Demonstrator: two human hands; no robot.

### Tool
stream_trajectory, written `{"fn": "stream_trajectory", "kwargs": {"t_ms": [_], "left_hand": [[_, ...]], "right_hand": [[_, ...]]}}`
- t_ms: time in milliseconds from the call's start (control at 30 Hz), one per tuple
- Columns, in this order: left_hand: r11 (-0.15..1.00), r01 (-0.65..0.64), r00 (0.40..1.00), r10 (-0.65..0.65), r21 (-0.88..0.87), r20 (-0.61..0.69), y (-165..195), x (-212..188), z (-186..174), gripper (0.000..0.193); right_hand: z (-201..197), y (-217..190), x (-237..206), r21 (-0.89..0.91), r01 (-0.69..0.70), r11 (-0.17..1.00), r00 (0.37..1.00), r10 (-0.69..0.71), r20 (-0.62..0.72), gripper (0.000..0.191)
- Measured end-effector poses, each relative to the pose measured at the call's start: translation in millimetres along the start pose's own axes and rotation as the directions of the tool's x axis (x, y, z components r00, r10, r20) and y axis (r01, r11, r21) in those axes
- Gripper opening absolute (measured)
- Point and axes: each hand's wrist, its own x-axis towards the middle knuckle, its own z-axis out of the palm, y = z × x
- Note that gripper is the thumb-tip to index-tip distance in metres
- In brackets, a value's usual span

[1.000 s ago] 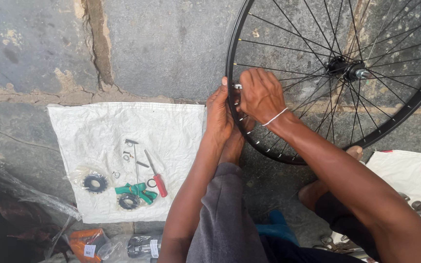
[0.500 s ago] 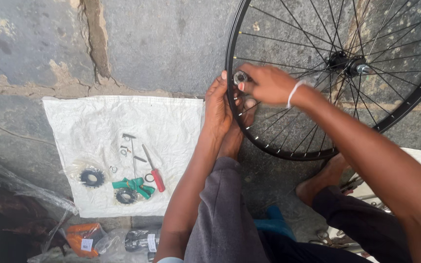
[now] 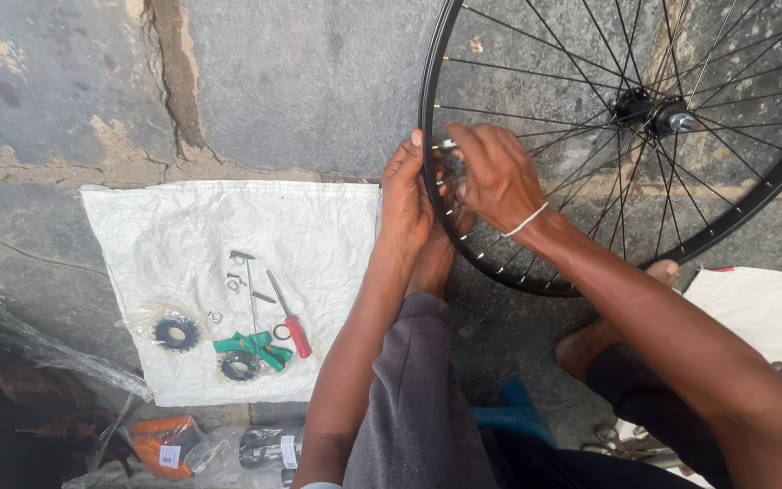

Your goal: The person assembles or repairs a bicycle wheel, inserting and tightening spoke nipples through the rim into the spokes by hand.

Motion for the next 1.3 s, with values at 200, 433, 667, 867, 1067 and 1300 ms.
{"fn": "stream_trajectory", "kwargs": {"t_ms": [200, 433, 667, 867, 1067, 1300], "left_hand": [[0.999, -0.031, 0.999, 0.032, 0.025, -0.032, 6, 0, 9, 0.026], [0.985, -0.040, 0.996, 0.052, 0.168, -0.072, 12, 3, 22, 0.037], [0.999, 0.027, 0.999, -0.025, 0.044, -0.048, 1, -7, 13, 0.038], [1.000, -0.005, 1.000, 0.004, 0.023, 0.030, -5, -7, 5, 0.039], [0.997, 0.021, 0.999, -0.019, 0.069, -0.029, -4, -4, -1, 0.038], [0.988, 0.152, 0.979, -0.145, -0.039, 0.143, 9, -3, -2, 0.041]], "right_hand": [[-1, -7, -3, 0.038, -0.183, 0.982, 0.983, 0.184, -0.029, 0.022], [-15, -9, -21, -0.024, -0.077, 0.997, 0.982, 0.071, -0.175, 0.022], [-32, -17, -3, 0.001, -0.249, 0.969, 0.968, 0.249, -0.035, 0.029], [-44, -19, 45, 0.132, -0.739, 0.661, 0.569, 0.506, 0.648, 0.048], [-22, -30, 29, -0.210, -0.017, 0.977, 0.986, 0.051, 0.156, 0.022], [-10, -19, 6, -0.013, -0.052, 0.999, 0.980, 0.053, 0.191, 0.026]]}}
